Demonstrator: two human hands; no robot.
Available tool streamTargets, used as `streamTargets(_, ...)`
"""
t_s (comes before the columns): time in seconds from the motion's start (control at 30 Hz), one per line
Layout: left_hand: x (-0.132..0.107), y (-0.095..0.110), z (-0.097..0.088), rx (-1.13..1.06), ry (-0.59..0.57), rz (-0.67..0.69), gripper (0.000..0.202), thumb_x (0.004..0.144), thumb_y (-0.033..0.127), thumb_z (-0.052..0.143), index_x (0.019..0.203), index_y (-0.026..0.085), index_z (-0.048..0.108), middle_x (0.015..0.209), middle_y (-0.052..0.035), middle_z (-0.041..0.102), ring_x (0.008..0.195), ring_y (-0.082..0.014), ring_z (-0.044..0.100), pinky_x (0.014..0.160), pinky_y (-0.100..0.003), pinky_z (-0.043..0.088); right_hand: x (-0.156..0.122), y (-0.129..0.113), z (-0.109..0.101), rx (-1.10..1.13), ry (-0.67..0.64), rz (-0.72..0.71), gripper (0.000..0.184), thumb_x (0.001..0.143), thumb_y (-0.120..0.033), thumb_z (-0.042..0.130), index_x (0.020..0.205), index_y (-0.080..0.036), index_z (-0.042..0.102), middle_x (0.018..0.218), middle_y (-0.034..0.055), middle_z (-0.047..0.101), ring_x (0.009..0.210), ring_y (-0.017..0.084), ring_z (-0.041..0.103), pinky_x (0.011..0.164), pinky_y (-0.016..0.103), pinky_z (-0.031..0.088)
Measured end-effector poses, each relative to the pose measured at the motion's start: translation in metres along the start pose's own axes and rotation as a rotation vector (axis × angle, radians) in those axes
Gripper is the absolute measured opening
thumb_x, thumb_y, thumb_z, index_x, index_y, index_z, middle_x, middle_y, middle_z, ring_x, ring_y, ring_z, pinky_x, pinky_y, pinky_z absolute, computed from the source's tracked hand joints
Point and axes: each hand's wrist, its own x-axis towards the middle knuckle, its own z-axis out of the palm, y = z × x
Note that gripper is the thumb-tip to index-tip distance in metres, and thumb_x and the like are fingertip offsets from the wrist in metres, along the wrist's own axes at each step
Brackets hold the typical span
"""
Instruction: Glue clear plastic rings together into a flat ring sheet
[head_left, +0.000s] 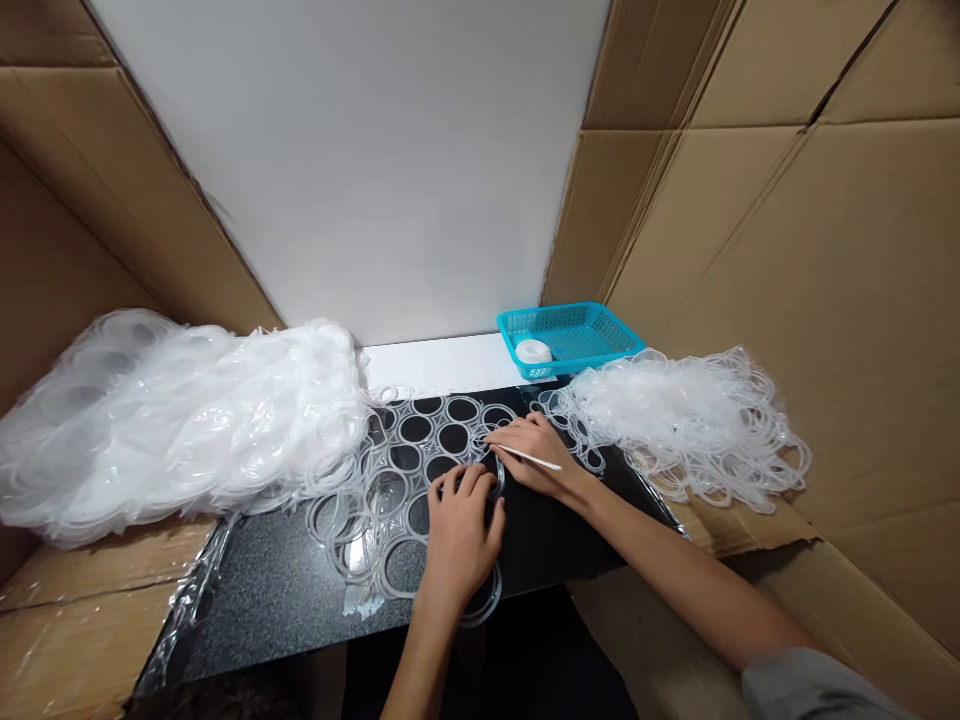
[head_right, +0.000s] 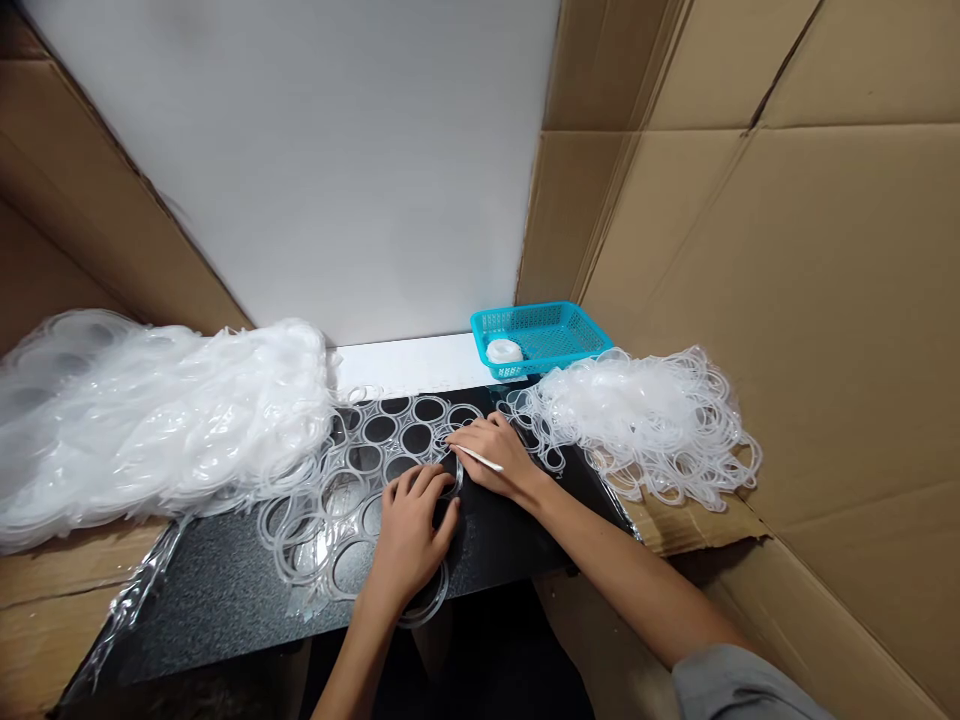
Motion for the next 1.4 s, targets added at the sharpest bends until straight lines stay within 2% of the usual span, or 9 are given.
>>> streamTargets(0.17, 0.000, -0.001, -0.004, -0.023, -0.050, 0.040, 0.006, 0.100, 0.020, 0.059, 0.098, 0.024, 0.064, 0.126, -0.0059, 0.069, 0.127, -0.0283, 0.058, 0.113, -0.057, 0.037, 0.002, 0.004, 0.002, 0.080, 0.090, 0.177, 0.024, 0.105, -0.028, 0.057, 0.106, -0.028, 0.081, 0.112, 0.0031, 0.083, 0.100, 0.024, 0.072, 0.094, 0.043, 0.041)
streamTargets(0.43, -0.006, 0.000, -0.008, -0.066, -0.034, 0.046, 0.019, 0.096, 0.022, 0.063, 0.077, 0.022, 0.062, 0.114, -0.0044, 0.064, 0.116, -0.0258, 0.061, 0.117, -0.058, 0.036, 0.004, 0.020, -0.001, -0.023, 0.188, 0.266, 0.026, 0.105, -0.026, 0.054, 0.106, -0.028, 0.080, 0.111, 0.0021, 0.083, 0.098, 0.024, 0.073, 0.092, 0.042, 0.046)
streamTargets(0.6, -0.007, -0.004, -0.005, -0.070, 0.060, 0.006, 0.041, 0.101, 0.034, 0.061, 0.062, 0.020, 0.058, 0.099, -0.0052, 0.062, 0.104, -0.0254, 0.062, 0.105, -0.054, 0.045, 0.014, 0.035, -0.011, -0.093, 0.280, 0.280, 0.028, 0.105, -0.023, 0.053, 0.108, -0.026, 0.080, 0.115, 0.0041, 0.082, 0.102, 0.026, 0.074, 0.092, 0.042, 0.049)
streamTargets(0.77, -0.013, -0.013, -0.009, -0.114, 0.094, -0.036, 0.039, 0.094, 0.018, 0.057, 0.056, 0.020, 0.054, 0.095, -0.0063, 0.060, 0.098, -0.0243, 0.061, 0.091, -0.045, 0.052, 0.018, 0.045, -0.018, -0.101, 0.402, 0.360, 0.028, 0.105, -0.025, 0.052, 0.109, -0.023, 0.080, 0.116, 0.0076, 0.082, 0.107, 0.027, 0.074, 0.096, 0.042, 0.050)
streamTargets(0.93, -0.023, -0.027, -0.023, -0.123, 0.070, -0.031, 0.042, 0.092, 0.020, 0.057, 0.052, 0.021, 0.048, 0.095, -0.0070, 0.060, 0.100, -0.0255, 0.061, 0.086, -0.043, 0.055, 0.014, 0.051, -0.020, 0.030, 0.456, 0.433, 0.031, 0.105, -0.030, 0.050, 0.111, -0.021, 0.079, 0.118, 0.0110, 0.080, 0.112, 0.030, 0.073, 0.104, 0.046, 0.051)
streamTargets(1.03, -0.025, -0.033, -0.034, -0.152, 0.055, -0.015, 0.035, 0.097, 0.030, 0.059, 0.063, 0.022, 0.057, 0.099, -0.0069, 0.063, 0.099, -0.0249, 0.063, 0.086, -0.041, 0.057, 0.012, 0.045, -0.020, 0.170, 0.393, 0.424, 0.028, 0.103, -0.032, 0.054, 0.110, -0.022, 0.079, 0.117, 0.0097, 0.080, 0.113, 0.028, 0.073, 0.106, 0.043, 0.053)
streamTargets(1.13, -0.020, -0.031, -0.045, -0.179, 0.078, -0.013, 0.020, 0.102, 0.036, 0.056, 0.093, 0.023, 0.069, 0.109, -0.0077, 0.065, 0.100, -0.0239, 0.067, 0.088, -0.040, 0.060, 0.010, 0.029, -0.017, 0.341, 0.211, 0.399, 0.023, 0.100, -0.035, 0.060, 0.108, -0.025, 0.079, 0.115, 0.0047, 0.081, 0.109, 0.025, 0.075, 0.104, 0.039, 0.055)
streamTargets(1.23, -0.010, -0.018, -0.050, -0.135, 0.082, 0.053, 0.022, 0.105, 0.034, 0.052, 0.112, 0.022, 0.069, 0.119, -0.0107, 0.066, 0.109, -0.0261, 0.068, 0.095, -0.043, 0.060, 0.009, 0.012, -0.013, 0.446, 0.063, 0.366, 0.019, 0.098, -0.035, 0.064, 0.101, -0.025, 0.081, 0.111, 0.0031, 0.082, 0.104, 0.024, 0.076, 0.102, 0.038, 0.055)
streamTargets(1.4, 0.013, 0.003, -0.027, -0.065, -0.083, 0.172, 0.028, 0.102, 0.027, 0.056, 0.127, 0.021, 0.066, 0.137, -0.0137, 0.065, 0.125, -0.0311, 0.064, 0.107, -0.051, 0.057, 0.008, 0.006, -0.006, 0.522, -0.023, 0.356, 0.013, 0.093, -0.028, 0.068, 0.091, -0.022, 0.079, 0.098, 0.0042, 0.082, 0.090, 0.023, 0.075, 0.087, 0.035, 0.057)
